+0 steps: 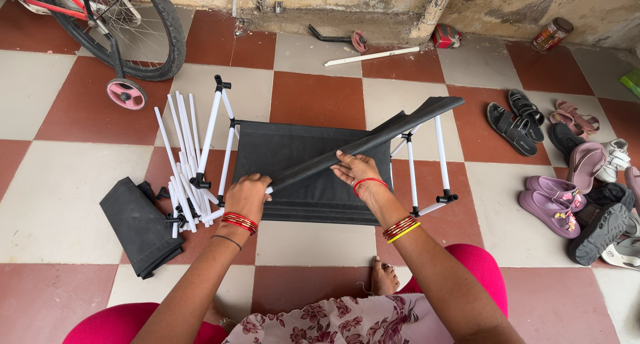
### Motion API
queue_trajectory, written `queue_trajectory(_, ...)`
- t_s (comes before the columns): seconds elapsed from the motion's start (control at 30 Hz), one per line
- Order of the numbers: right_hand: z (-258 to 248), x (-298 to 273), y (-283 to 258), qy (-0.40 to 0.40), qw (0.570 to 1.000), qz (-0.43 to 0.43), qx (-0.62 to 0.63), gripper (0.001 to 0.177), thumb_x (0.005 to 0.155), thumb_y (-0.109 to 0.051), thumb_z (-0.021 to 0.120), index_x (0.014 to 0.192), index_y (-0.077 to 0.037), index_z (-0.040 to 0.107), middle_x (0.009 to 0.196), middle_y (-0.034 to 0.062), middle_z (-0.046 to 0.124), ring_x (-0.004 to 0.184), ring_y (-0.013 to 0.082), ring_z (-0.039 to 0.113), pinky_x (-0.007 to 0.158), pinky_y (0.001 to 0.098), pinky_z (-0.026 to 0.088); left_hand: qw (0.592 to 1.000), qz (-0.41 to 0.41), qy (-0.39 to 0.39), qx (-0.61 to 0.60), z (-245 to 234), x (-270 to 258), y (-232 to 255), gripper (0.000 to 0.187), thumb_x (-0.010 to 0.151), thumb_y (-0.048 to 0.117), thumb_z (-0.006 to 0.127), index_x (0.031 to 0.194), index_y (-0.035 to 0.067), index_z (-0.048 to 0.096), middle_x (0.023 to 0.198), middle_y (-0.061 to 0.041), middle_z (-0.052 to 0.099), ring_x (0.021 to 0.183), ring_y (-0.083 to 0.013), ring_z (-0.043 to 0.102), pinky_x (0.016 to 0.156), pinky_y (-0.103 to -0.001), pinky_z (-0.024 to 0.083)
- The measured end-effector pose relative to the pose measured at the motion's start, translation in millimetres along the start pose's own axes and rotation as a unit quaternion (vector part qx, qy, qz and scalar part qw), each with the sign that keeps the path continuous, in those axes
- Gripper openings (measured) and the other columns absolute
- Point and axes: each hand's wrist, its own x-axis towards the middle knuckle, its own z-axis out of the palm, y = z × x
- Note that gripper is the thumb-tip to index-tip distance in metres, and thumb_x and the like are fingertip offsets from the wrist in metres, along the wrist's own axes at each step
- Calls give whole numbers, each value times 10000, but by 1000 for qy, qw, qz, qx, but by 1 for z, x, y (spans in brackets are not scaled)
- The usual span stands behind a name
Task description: The person assembles a shoe rack by sliding black fabric shelves onto white tubes and connecting the tubes with plastic joints.
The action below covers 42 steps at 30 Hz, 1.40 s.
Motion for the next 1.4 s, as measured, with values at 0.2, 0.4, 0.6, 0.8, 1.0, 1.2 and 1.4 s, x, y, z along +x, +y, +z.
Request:
queue_trajectory(0.2,-19,18,-2,25,1000,-1,15,266,876,-188,783,996,0,639,914,125,706,851,219,761,752,288,661,999,-15,10,34,-16,-9,-23,208,847,45,720,1039,120,745,954,-61,731,950,-257,702,794,-393,588)
queue_trajectory(0.4,-31,22,-6,46,999,5,28,275,886,-198,783,1015,-8,631,885,106,700,832,215,761,749,295,655,988,-78,-44,124,-30,-13,-51,103,875,31,712,934,111,739,966,-66,728,985,-254,715,817,-381,610)
queue_trajectory(0.6,-32,18,-4,47,999,6,26,281,891,-189,770,1017,14,623,867,121,704,820,222,764,731,289,662,996,-73,-29,36,-37,-11,-27,312,769,205,819,1052,99,740,1028,-83,720,1007,-278,690,828,-419,585)
queue_trajectory(0.8,-22,11,3,26,1000,6,6,288,890,-172,767,1021,36,617,866,122,696,824,225,763,734,283,651,999,-6,15,-32,-14,-8,-1,411,759,274,806,1134,116,752,1042,-53,728,990,-263,688,856,-397,575)
queue_trajectory(1.0,-15,2,-1,15,1000,19,-1,304,886,-184,766,1040,40,632,882,135,691,843,230,764,736,285,617,999,-13,-15,-30,4,-4,-1,233,814,199,780,1028,109,758,984,-37,712,967,-236,697,835,-363,589)
queue_trajectory(1.2,-16,9,0,10,1000,26,11,279,881,-189,774,1011,16,638,854,117,698,821,210,761,716,272,629,998,-46,-40,-35,-5,-4,-5,145,865,25,708,962,127,741,974,-41,680,928,-251,705,794,-366,604)
queue_trajectory(1.4,-30,22,-9,48,998,10,26,247,902,-204,768,981,-9,641,847,101,694,821,201,753,715,262,649,999,-33,9,10,-24,-9,-32,184,839,-60,693,915,105,714,968,-63,673,954,-271,701,818,-402,595)
